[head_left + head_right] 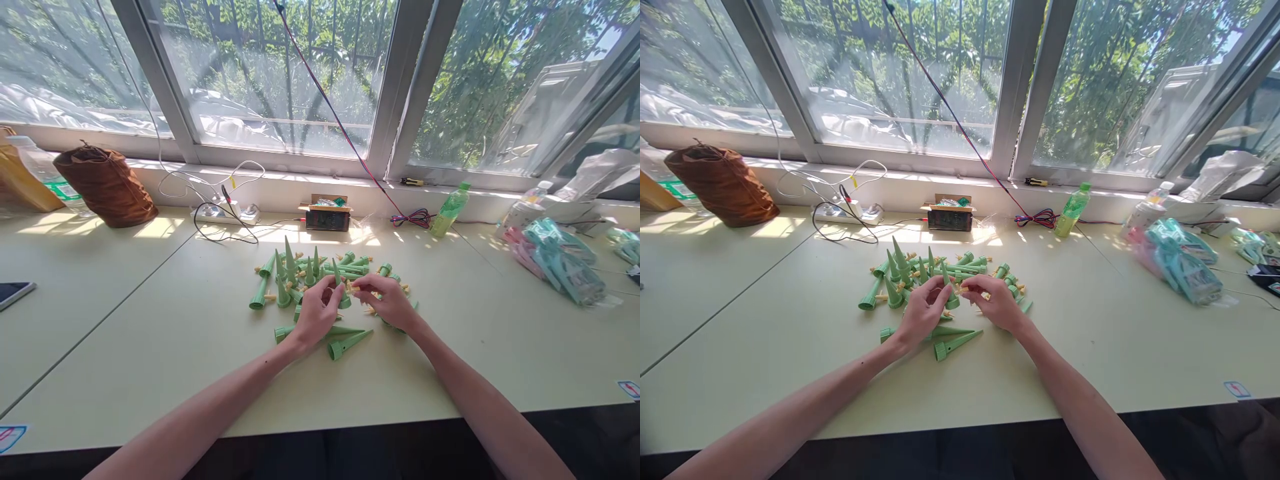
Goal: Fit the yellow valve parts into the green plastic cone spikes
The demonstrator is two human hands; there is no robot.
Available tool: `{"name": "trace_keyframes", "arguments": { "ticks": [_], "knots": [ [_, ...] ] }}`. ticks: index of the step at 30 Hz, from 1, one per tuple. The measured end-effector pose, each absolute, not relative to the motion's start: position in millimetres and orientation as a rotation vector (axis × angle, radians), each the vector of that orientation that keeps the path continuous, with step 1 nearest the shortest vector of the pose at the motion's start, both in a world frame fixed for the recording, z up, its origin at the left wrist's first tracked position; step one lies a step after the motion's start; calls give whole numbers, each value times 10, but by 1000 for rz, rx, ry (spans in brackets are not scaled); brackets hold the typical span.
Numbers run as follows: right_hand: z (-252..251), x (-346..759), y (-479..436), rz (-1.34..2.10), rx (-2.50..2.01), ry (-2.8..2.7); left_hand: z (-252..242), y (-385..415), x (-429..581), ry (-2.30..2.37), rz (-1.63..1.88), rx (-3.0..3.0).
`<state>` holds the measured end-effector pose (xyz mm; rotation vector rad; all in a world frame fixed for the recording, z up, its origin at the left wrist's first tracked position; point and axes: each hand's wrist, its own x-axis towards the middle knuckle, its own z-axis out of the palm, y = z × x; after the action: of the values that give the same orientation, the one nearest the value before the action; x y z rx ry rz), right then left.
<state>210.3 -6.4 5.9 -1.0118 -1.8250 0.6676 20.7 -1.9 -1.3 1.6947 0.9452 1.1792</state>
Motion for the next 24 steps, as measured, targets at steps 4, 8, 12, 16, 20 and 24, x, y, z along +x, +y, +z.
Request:
{"name": "trace_keyframes", "arguments": {
  "ticks": [4,8,12,16,20,24],
  "knots": [
    [71,2094,-70,671,-1008,-1836,-17,-21,207,959,1195,1741],
    [71,2095,-76,674,-1008,-1842,-18,-22,210,985,1218,1822],
    [95,2094,-83,639,-1024,-1882,-22,-16,209,1011,1254,1938],
    [127,2082,-88,563,-1056,-1918,-38,-12,202,1019,1268,2012],
    [111,2088,-76,515,-1079,-1945,-45,-20,199,1023,1271,2026],
    [84,2123,-63,543,-1081,-1902,-40,-27,201,1033,1296,2001]
  ]
}}
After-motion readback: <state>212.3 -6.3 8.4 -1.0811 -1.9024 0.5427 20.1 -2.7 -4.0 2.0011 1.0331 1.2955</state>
